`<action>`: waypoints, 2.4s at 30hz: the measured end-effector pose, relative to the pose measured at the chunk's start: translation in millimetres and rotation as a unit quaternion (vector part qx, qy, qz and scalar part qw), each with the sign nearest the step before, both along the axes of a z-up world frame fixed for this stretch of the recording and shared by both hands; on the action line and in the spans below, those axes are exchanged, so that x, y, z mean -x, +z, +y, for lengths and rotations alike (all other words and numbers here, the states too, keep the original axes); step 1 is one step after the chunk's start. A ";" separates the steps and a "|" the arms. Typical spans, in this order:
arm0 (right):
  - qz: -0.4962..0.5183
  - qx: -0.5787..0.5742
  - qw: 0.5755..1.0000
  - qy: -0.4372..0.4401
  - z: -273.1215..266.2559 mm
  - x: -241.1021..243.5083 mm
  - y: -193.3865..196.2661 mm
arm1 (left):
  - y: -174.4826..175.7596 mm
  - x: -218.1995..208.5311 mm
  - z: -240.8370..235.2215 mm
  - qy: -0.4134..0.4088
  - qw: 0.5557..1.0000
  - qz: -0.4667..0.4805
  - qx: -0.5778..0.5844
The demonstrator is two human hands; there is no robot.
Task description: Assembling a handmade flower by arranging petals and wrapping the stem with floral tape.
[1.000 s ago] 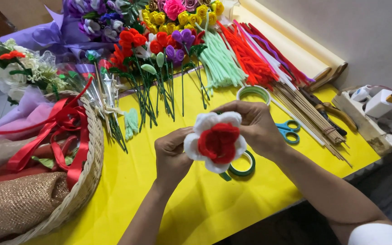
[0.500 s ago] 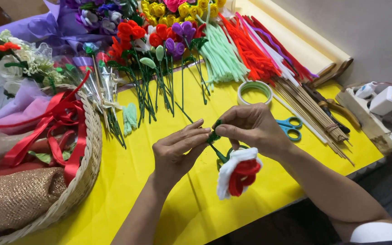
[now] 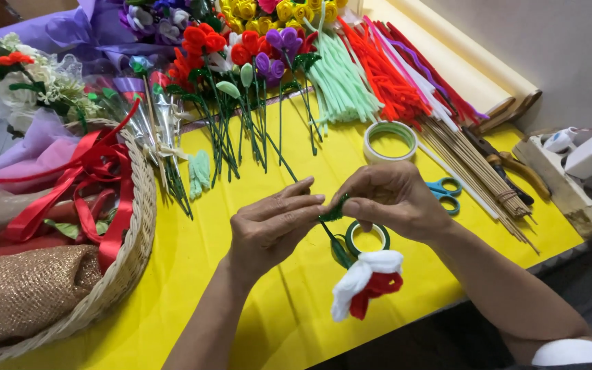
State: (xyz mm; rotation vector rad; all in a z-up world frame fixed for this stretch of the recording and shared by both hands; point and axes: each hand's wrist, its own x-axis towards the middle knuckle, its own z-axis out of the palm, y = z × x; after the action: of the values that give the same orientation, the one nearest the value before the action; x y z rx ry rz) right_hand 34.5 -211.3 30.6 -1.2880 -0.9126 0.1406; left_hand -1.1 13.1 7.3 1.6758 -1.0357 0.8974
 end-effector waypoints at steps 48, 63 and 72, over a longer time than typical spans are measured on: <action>0.117 0.049 0.990 -0.066 -2.5 -6.9 -6.9 | -2.0 -3.6 -4.4 -0.054 0.994 0.088 0.030; -0.121 0.020 0.978 -0.169 18.2 -3.5 -3.0 | -10.9 -16.1 15.6 -0.019 0.971 0.147 0.187; -0.242 0.103 0.950 -0.166 45.0 -4.8 -30.3 | -4.0 -6.2 1.8 -0.016 0.955 0.183 0.231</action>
State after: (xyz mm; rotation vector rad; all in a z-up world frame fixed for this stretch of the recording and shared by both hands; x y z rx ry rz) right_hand 39.4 -166.3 0.2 -1.6922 -1.0954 -0.3706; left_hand 5.1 14.9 3.3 1.3527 -0.5463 0.7042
